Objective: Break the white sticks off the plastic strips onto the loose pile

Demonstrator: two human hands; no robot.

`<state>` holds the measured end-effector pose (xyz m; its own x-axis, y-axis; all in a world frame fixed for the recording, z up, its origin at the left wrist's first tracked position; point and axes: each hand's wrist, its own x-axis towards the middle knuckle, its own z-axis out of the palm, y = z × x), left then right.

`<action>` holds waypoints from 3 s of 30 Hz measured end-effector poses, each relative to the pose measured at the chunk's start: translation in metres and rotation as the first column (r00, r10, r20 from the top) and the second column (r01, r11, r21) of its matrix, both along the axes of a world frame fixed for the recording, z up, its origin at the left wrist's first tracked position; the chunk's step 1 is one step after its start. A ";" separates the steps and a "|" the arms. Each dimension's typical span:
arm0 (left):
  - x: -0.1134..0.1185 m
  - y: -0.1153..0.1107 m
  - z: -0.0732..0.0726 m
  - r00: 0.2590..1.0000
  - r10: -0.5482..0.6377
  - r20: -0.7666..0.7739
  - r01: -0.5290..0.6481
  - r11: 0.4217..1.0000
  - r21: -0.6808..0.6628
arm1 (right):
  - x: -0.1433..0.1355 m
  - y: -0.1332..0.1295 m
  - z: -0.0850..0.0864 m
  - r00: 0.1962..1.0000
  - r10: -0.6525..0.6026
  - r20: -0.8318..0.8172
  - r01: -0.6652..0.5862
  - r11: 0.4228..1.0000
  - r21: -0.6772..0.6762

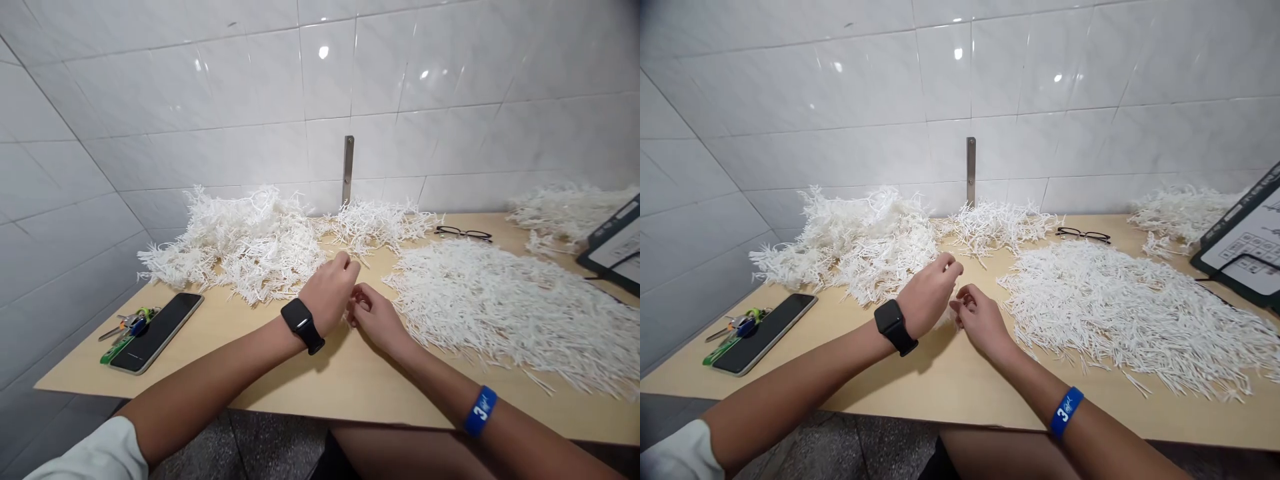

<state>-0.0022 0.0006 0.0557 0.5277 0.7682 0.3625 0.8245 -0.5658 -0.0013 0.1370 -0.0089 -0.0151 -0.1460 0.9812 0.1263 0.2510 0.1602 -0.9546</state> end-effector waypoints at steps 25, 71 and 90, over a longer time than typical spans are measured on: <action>-0.033 0.033 -0.059 0.934 -0.248 0.257 0.330 0.876 -0.352 | 0.030 0.011 -0.005 0.988 0.084 0.132 -0.082 0.996 -0.020; -0.024 0.042 -0.064 0.752 -0.552 0.360 0.659 0.635 -0.403 | 0.045 0.011 0.025 0.742 0.543 0.393 -0.522 0.836 -0.171; -0.025 0.045 -0.066 0.730 -0.478 0.489 0.676 0.610 -0.414 | 0.031 -0.004 0.031 0.737 0.166 0.655 -0.264 0.963 0.053</action>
